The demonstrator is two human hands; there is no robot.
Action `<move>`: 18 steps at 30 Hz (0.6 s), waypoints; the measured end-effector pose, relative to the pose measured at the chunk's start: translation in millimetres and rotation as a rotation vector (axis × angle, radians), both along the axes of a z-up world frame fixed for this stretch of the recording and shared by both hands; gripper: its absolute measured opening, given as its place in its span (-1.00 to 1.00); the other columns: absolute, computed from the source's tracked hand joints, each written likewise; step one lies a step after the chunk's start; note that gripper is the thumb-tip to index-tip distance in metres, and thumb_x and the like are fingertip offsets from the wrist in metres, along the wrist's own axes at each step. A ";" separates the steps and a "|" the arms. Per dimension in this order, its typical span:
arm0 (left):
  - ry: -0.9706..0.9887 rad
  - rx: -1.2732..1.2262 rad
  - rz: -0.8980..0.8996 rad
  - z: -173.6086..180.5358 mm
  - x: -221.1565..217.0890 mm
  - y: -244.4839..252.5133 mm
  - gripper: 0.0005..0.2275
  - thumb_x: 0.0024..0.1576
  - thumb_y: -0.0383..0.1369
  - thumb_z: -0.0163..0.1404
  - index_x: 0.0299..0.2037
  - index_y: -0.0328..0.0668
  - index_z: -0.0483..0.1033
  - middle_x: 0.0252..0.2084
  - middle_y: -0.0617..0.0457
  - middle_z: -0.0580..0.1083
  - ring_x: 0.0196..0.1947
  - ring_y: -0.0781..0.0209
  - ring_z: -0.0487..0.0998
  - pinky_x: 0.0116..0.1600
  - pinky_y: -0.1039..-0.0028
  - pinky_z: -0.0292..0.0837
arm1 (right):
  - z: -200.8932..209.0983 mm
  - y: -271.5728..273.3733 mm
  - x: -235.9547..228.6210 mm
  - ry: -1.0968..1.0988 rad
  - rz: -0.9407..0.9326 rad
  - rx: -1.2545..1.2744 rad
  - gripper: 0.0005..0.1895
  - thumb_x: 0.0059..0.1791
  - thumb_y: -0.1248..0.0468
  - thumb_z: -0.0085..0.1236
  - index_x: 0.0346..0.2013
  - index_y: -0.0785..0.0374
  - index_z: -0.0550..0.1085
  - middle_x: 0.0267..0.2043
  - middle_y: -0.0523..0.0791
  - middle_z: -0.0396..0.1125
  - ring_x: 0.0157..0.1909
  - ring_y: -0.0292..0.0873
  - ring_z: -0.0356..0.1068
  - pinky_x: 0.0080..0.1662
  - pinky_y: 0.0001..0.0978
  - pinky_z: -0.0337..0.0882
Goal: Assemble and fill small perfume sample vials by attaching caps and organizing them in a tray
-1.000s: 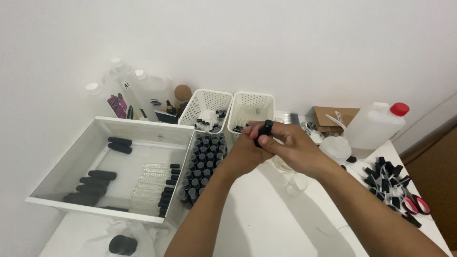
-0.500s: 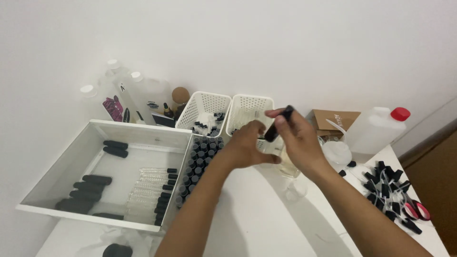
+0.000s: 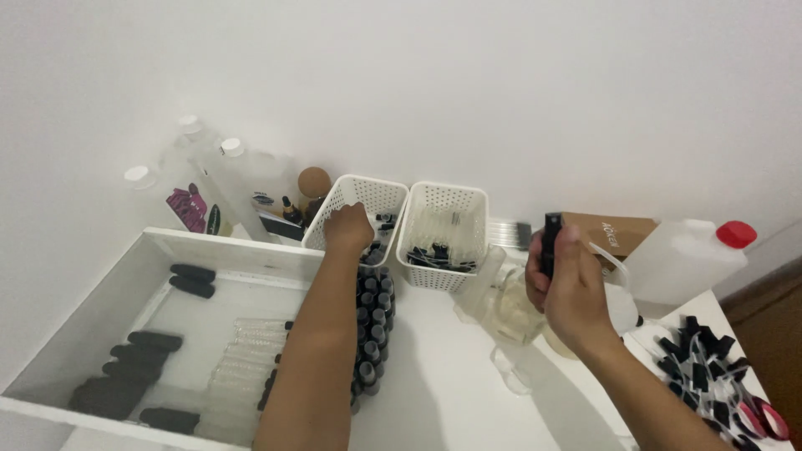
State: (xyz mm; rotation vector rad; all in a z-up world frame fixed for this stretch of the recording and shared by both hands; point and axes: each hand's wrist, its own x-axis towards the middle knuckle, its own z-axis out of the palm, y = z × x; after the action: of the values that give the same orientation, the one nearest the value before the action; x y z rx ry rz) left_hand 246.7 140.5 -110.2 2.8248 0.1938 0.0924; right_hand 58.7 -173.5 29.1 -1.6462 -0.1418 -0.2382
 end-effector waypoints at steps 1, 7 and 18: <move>0.018 0.006 0.005 -3.5 10.0 -1.0 -0.79 0.10 -0.45 -0.04 -0.08 -0.25 0.54 -0.16 -0.19 0.50 0.00 -0.25 0.53 0.10 0.01 0.42 | -2.7 -1.7 1.8 -0.038 0.013 -0.004 -0.35 0.22 -0.15 -0.67 -0.29 0.25 0.29 -0.70 -0.17 -0.06 -0.83 -0.23 0.03 -0.75 -0.47 0.05; 0.176 0.142 -0.007 -19.7 36.7 -16.6 -0.78 0.19 -0.42 -0.11 -0.04 -0.17 0.56 -0.02 -0.13 0.53 0.10 -0.19 0.52 0.14 0.05 0.43 | -12.0 -6.1 5.6 -0.069 0.103 0.116 -0.37 0.14 -0.23 -0.54 -0.18 0.26 0.27 -0.70 -0.12 -0.03 -0.80 -0.24 -0.04 -0.72 -0.43 -0.01; 0.204 0.097 0.064 -13.4 51.8 -12.9 -0.73 0.16 -0.42 -0.07 0.08 -0.08 0.44 0.07 -0.12 0.50 0.10 -0.16 0.54 0.08 0.09 0.51 | -17.7 -11.3 8.8 0.076 0.191 0.120 -0.44 0.12 -0.19 -0.40 0.06 0.22 0.23 -0.58 -0.07 0.04 -0.73 -0.25 -0.11 -0.64 -0.37 -0.08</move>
State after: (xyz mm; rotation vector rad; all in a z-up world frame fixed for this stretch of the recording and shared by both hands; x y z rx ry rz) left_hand 298.5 127.6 -123.6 2.9223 0.3339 -0.1786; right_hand 67.6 -184.8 11.4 -1.5094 -0.2217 -0.0373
